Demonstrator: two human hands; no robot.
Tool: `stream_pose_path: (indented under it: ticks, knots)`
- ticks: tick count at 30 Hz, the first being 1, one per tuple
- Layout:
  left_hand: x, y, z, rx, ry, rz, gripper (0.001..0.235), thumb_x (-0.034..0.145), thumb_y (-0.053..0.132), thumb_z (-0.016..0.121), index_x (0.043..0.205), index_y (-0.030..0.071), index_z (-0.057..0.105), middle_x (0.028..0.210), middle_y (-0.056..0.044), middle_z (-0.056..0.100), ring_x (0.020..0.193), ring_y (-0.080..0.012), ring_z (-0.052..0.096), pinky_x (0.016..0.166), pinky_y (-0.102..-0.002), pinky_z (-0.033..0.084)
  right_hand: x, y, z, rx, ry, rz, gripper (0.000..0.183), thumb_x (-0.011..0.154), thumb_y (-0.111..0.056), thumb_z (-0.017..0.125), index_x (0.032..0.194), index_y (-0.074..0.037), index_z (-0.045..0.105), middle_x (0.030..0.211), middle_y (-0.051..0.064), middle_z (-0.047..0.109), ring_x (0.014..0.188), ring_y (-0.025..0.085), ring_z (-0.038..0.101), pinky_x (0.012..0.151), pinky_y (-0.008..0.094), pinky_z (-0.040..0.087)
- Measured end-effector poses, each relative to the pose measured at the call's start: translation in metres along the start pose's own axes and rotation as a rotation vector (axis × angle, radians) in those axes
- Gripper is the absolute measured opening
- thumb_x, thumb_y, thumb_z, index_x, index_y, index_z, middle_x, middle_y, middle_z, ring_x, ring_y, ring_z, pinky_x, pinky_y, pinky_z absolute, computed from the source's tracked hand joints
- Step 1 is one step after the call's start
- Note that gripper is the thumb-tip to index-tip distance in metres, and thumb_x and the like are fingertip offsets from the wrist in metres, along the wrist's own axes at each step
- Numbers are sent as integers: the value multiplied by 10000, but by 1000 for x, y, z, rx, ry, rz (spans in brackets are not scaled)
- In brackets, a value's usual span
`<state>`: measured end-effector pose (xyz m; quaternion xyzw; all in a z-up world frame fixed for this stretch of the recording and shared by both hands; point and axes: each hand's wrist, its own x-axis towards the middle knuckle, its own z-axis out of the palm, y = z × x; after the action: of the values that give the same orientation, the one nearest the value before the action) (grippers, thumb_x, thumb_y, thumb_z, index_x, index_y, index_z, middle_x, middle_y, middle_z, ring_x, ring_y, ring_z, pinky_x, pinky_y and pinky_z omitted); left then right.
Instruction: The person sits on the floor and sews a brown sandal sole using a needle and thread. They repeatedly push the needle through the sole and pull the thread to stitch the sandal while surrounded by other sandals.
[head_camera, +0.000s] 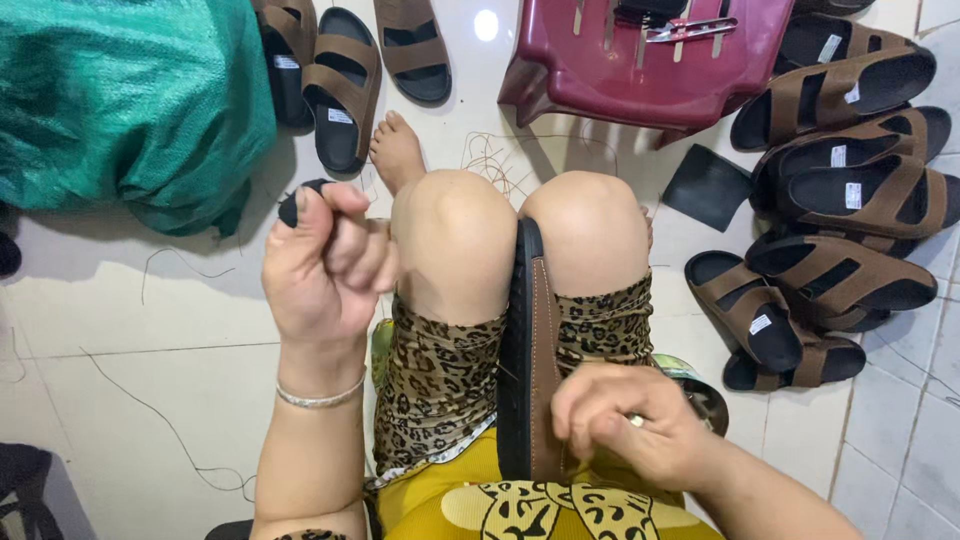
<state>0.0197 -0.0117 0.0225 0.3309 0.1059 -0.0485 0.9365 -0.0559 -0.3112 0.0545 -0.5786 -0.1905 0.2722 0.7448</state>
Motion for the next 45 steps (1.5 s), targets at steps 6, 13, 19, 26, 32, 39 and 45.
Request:
stream_pose_path:
  ticks: [6, 13, 19, 26, 32, 39, 45]
  knots:
    - [-5, -9, -115, 68, 170, -188, 403, 1107, 357, 424, 853, 110, 616, 497, 54, 276, 393, -119, 352, 378, -335, 429, -26, 49, -60, -137, 266, 335, 446, 1035, -326, 550, 764, -78, 802, 634, 113, 769, 545, 175, 663, 575, 310, 536]
    - [-60, 24, -46, 1997, 345, 387, 265, 976, 47, 718, 1221, -23, 646, 1078, -198, 583, 828, -344, 565, 791, -463, 473, -43, -7, -78, -1053, 339, 345, 609, 970, -109, 565, 1545, 40, 426, 1231, 187, 636, 1132, 298, 585, 1003, 462, 475]
    - [-94, -32, 38, 1132, -452, -83, 711, 925, 392, 715, 1490, 81, 415, 1602, -214, 412, 974, -234, 713, 975, -384, 605, -36, -1, -44, -925, -185, 194, 560, 954, -155, 639, 1477, -328, 542, 1066, -9, 637, 862, 139, 665, 674, 277, 558]
    - [-93, -47, 28, 1467, -649, -240, 1025, 872, 386, 782, 1601, 20, 162, 1703, -206, 186, 1533, -350, 318, 1056, -454, 486, -29, 2, -41, -979, -286, 320, 591, 938, -163, 619, 1487, -371, 545, 992, -15, 622, 798, 191, 677, 609, 365, 579]
    - [-95, -59, 21, 1473, -614, -131, 1007, 845, 397, 810, 1582, 0, 251, 1676, -213, 258, 1535, -302, 329, 1142, -414, 437, -25, -6, -33, -1307, -400, 411, 668, 887, -233, 598, 1506, -453, 476, 892, 12, 560, 616, 265, 668, 438, 464, 547]
    - [-95, -71, 4, 1526, -593, 124, 987, 840, 514, 752, 1518, -84, 358, 1607, -271, 366, 1488, -313, 426, 1122, -412, 506, 28, -4, -6, -1212, -350, 277, 205, 1044, -336, 525, 1112, -147, 486, 819, 100, 651, 596, 377, 646, 457, 545, 498]
    - [-109, -68, 0, 1512, -396, 191, 228, 957, 169, 733, 1096, 26, 623, 1073, -62, 682, 754, -224, 723, 653, -314, 589, 6, 8, -30, -984, -242, 405, 405, 971, -418, 562, 1315, -211, 516, 1186, 12, 764, 846, 342, 772, 694, 500, 583]
